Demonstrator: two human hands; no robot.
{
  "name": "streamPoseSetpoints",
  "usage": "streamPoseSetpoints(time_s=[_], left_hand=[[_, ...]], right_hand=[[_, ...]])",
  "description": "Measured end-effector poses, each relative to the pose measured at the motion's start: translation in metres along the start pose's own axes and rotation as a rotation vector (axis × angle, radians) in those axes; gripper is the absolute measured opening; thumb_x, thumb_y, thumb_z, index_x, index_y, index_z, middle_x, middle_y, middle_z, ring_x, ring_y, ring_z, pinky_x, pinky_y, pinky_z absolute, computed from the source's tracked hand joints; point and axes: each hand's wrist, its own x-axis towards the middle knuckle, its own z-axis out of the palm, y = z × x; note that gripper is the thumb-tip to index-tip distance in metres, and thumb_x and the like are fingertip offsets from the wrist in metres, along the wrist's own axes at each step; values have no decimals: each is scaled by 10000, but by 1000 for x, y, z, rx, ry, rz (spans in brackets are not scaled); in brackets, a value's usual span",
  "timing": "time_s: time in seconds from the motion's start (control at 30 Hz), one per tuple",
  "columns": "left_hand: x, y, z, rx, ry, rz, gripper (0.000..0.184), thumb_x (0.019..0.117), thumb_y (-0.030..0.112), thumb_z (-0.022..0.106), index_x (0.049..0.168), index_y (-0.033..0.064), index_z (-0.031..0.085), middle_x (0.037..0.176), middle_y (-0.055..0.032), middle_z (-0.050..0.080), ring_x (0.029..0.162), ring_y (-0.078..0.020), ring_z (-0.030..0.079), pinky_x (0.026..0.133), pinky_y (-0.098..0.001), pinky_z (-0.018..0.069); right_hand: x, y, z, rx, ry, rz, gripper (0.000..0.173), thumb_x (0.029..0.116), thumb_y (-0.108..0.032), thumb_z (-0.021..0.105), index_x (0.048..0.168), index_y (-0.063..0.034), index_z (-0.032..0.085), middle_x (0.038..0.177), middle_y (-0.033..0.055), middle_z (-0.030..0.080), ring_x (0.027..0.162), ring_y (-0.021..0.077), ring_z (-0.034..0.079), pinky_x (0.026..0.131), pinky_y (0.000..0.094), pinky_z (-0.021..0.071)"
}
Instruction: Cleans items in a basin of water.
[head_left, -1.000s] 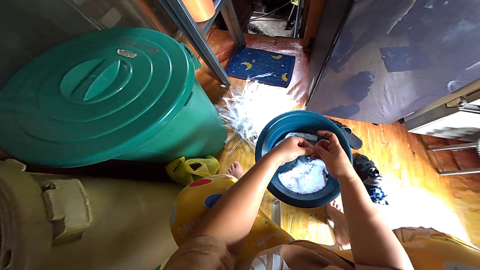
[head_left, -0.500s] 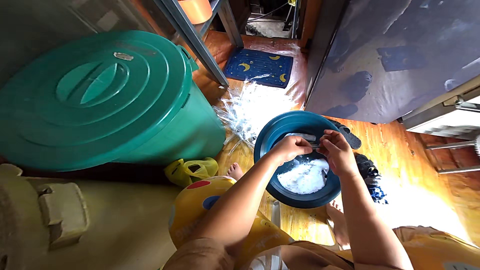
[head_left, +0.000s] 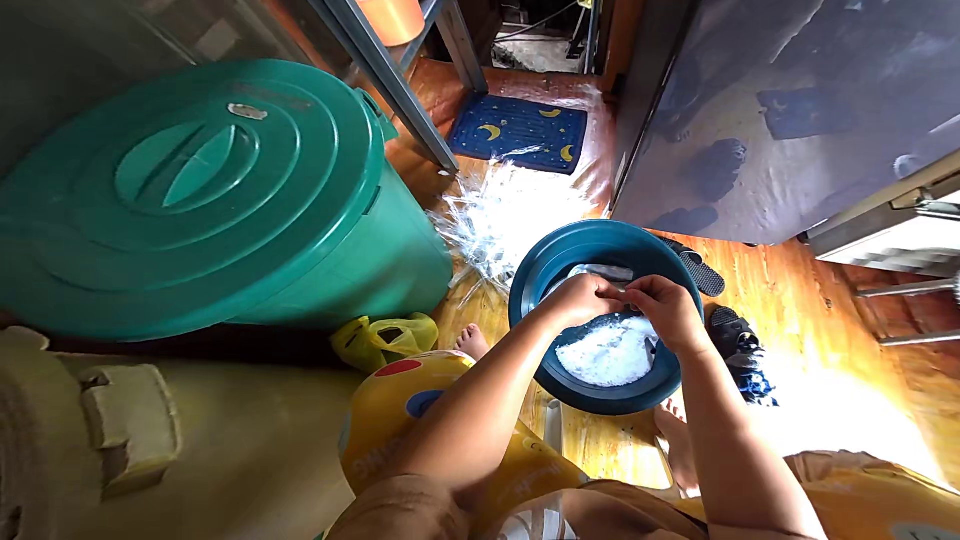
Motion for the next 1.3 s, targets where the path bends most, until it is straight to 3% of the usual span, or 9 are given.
streamPoseSetpoints(time_s=[0.17, 0.27, 0.47, 0.6, 0.8, 0.87, 0.93, 1.07, 1.3], left_hand=[[1, -4, -1, 47, 101, 26, 184, 973, 260, 734, 1097, 138, 794, 1147, -80, 728, 1094, -218, 674, 1008, -494, 523], [1, -4, -2, 33, 148, 70, 170, 944, 245, 771, 1067, 131, 800, 1129, -92, 716, 1081, -223, 664, 990, -467, 527], [0, -1, 1, 128, 162, 60, 176, 951, 252, 765, 1068, 125, 800, 1117, -84, 737, 1055, -219, 689, 979, -471, 542], [1, -7, 1, 99, 195, 40, 171, 965, 256, 748, 1083, 144, 801, 1116, -72, 752, 1059, -223, 701, 987, -493, 542], [1, -4, -1, 120, 246, 30, 175, 972, 259, 741, 1099, 155, 802, 1164, -47, 749, 1122, -193, 686, 1030, -464, 522], [1, -2, -5, 104, 284, -7, 184, 975, 252, 733, 1109, 142, 796, 1189, -67, 735, 1141, -207, 677, 1039, -461, 516], [1, -2, -7, 78, 341, -32, 174, 979, 241, 727, 1091, 122, 787, 1149, -83, 726, 997, -197, 698, 922, -426, 569], [0, 0, -9, 4, 402, -98, 148, 984, 210, 719, 1081, 112, 771, 1112, -75, 708, 804, -141, 694, 773, -344, 608], [3, -2, -10, 16, 365, -122, 170, 1009, 195, 675, 1111, 92, 765, 1110, -82, 729, 954, -160, 723, 921, -378, 595]], right_hand=[[-2, 0, -8, 7, -3, -77, 298, 907, 13, 650, 1204, -9, 643, 1066, 102, 692, 899, 159, 694, 799, 346, 609], [-4, -1, -12, -47, -86, -107, 498, 837, -72, 711, 1319, -24, 595, 1166, 115, 673, 962, 170, 681, 806, 343, 594], [-8, -6, 4, -271, 56, -216, 89, 900, -69, 705, 963, -16, 739, 911, 96, 691, 745, 124, 637, 701, 300, 559], [-7, -14, -20, -423, 2, -100, 127, 921, -64, 678, 1031, -27, 730, 981, 116, 699, 846, 190, 669, 789, 389, 576], [-7, 11, -19, -993, -553, 303, 510, 838, -247, 824, 1270, -32, 662, 1354, 311, 541, 1210, 474, 579, 988, 650, 483], [-9, 22, -7, -1093, -599, 348, 391, 895, -152, 745, 1239, 16, 666, 1312, 312, 575, 1220, 472, 582, 990, 641, 489], [-10, 23, -1, -1148, -579, 368, 245, 962, -43, 597, 1170, 54, 682, 1251, 286, 635, 1211, 445, 609, 990, 618, 500], [-8, 4, -5, -1197, -468, 429, 254, 987, 16, 516, 1180, 54, 676, 1290, 262, 613, 1201, 421, 620, 960, 585, 531], [2, 4, -17, -981, -400, 241, 270, 964, -13, 568, 1189, -28, 716, 1272, 224, 621, 1200, 371, 611, 1009, 538, 503]])
